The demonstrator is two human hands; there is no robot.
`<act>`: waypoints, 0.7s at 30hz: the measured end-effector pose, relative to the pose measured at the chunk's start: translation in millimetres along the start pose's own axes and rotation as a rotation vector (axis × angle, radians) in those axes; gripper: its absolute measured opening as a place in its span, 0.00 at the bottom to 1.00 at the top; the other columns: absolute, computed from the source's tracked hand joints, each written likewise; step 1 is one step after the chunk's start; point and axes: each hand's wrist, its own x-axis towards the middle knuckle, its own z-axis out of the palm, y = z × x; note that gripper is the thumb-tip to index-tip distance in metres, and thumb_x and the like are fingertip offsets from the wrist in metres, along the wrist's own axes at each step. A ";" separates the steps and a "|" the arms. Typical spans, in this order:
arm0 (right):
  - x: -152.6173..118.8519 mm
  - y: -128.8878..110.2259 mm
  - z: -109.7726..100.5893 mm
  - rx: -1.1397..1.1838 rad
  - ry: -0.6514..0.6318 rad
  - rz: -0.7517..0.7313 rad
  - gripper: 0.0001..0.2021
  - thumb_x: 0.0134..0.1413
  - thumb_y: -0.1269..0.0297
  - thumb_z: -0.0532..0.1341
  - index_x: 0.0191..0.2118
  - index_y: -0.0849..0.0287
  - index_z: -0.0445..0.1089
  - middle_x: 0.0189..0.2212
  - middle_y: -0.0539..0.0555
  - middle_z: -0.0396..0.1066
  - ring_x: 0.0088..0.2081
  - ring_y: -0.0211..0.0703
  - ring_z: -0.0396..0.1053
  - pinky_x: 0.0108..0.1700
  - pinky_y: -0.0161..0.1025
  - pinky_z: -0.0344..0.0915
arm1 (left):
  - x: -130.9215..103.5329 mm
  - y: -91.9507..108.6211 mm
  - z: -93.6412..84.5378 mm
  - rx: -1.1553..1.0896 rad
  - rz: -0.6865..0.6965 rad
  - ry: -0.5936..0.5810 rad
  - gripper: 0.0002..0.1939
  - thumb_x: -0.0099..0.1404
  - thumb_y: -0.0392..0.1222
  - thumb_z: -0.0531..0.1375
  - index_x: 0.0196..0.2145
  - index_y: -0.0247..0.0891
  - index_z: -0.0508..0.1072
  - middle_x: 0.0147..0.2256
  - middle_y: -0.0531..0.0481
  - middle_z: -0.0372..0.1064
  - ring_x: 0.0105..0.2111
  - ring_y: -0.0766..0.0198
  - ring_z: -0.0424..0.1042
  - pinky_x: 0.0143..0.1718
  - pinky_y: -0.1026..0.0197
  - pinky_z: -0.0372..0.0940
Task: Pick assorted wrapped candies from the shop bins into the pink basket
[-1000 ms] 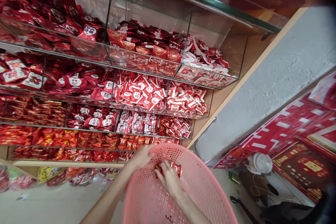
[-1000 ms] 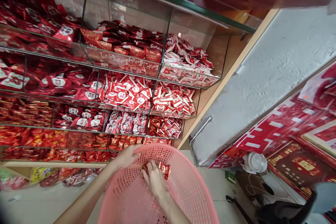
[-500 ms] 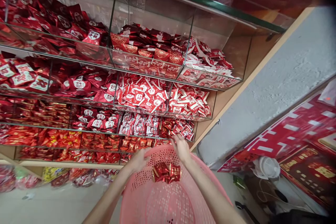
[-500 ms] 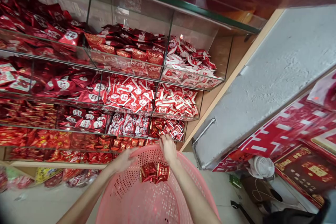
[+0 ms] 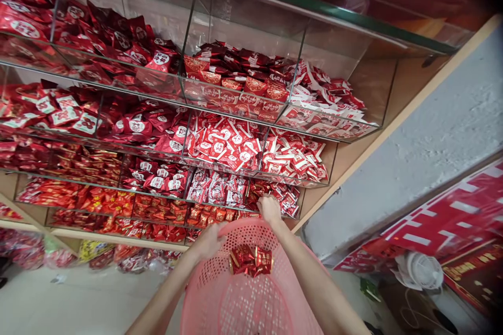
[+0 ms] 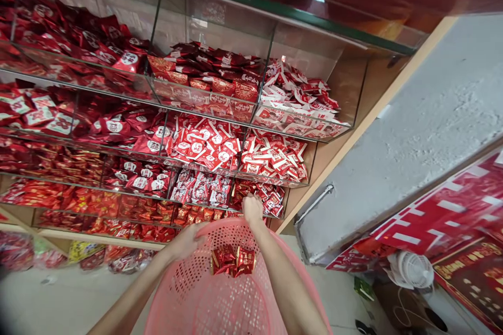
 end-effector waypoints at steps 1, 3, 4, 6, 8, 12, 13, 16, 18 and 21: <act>-0.4 2.0 -2.3 0.048 0.013 0.002 0.09 0.46 0.70 0.54 0.22 0.59 0.70 0.28 0.57 0.68 0.31 0.42 0.64 0.35 0.37 0.55 | -0.6 0.4 -0.6 0.012 0.023 0.000 0.20 0.52 0.31 0.50 0.43 0.34 0.68 0.38 0.51 0.71 0.38 0.64 0.68 0.43 0.65 0.59; 0.7 5.2 -6.3 0.156 0.041 0.010 0.10 0.48 0.65 0.53 0.24 0.58 0.70 0.27 0.55 0.68 0.28 0.39 0.63 0.32 0.35 0.55 | -1.1 0.2 -1.1 0.022 0.057 -0.003 0.20 0.52 0.31 0.49 0.43 0.35 0.69 0.38 0.52 0.71 0.38 0.65 0.68 0.42 0.66 0.59; 2.2 6.2 -7.7 0.214 0.055 0.016 0.11 0.49 0.63 0.53 0.25 0.58 0.70 0.27 0.54 0.68 0.27 0.38 0.63 0.32 0.35 0.56 | -0.9 -0.4 -0.9 0.028 0.061 -0.001 0.20 0.52 0.31 0.49 0.43 0.35 0.69 0.37 0.52 0.71 0.38 0.65 0.68 0.41 0.66 0.60; 5.9 7.3 -8.9 0.335 0.081 0.029 0.13 0.49 0.59 0.52 0.25 0.59 0.70 0.25 0.52 0.68 0.26 0.37 0.62 0.31 0.34 0.57 | -0.1 -2.2 -0.1 0.050 0.043 0.014 0.20 0.52 0.31 0.49 0.43 0.34 0.69 0.37 0.51 0.71 0.37 0.64 0.68 0.40 0.66 0.60; 9.3 7.2 -9.1 0.455 0.107 0.045 0.16 0.48 0.54 0.52 0.23 0.60 0.69 0.22 0.51 0.67 0.25 0.37 0.62 0.31 0.34 0.58 | 1.0 -4.4 0.8 0.062 0.027 0.025 0.20 0.52 0.32 0.50 0.43 0.34 0.68 0.37 0.50 0.71 0.37 0.63 0.68 0.41 0.65 0.60; 10.8 5.0 -12.8 0.658 0.144 0.098 0.20 0.46 0.48 0.52 0.23 0.61 0.68 0.18 0.49 0.65 0.21 0.35 0.59 0.26 0.33 0.58 | 1.9 -8.2 1.1 0.042 0.032 0.024 0.20 0.53 0.35 0.51 0.45 0.35 0.68 0.38 0.50 0.71 0.37 0.64 0.68 0.42 0.65 0.59; 9.7 4.0 -15.5 0.699 0.146 0.110 0.21 0.46 0.47 0.52 0.23 0.61 0.68 0.17 0.49 0.64 0.20 0.35 0.59 0.25 0.33 0.57 | 1.7 -8.8 0.8 0.037 0.029 0.025 0.20 0.53 0.36 0.51 0.45 0.35 0.68 0.38 0.50 0.71 0.37 0.64 0.68 0.42 0.65 0.59; 1.1 -0.4 -28.6 0.792 0.137 0.132 0.20 0.45 0.47 0.53 0.25 0.61 0.68 0.18 0.49 0.64 0.20 0.35 0.60 0.24 0.32 0.58 | 0.7 -10.2 -0.8 0.018 0.024 0.020 0.21 0.54 0.35 0.51 0.47 0.35 0.66 0.39 0.50 0.71 0.37 0.64 0.68 0.42 0.64 0.60; -11.1 -4.9 -40.3 0.848 0.117 0.124 0.18 0.45 0.49 0.55 0.27 0.60 0.69 0.20 0.49 0.65 0.21 0.35 0.62 0.25 0.33 0.59 | 0.2 -10.9 -2.0 0.000 0.029 0.015 0.22 0.54 0.35 0.51 0.47 0.34 0.66 0.40 0.49 0.70 0.38 0.64 0.68 0.43 0.64 0.60; -40.3 -12.2 -55.6 0.958 0.016 0.065 0.14 0.45 0.52 0.57 0.30 0.58 0.69 0.27 0.51 0.66 0.24 0.36 0.63 0.29 0.35 0.61 | 0.1 -12.4 -3.7 -0.054 0.023 0.004 0.22 0.54 0.36 0.51 0.48 0.35 0.65 0.40 0.49 0.70 0.40 0.63 0.67 0.45 0.63 0.59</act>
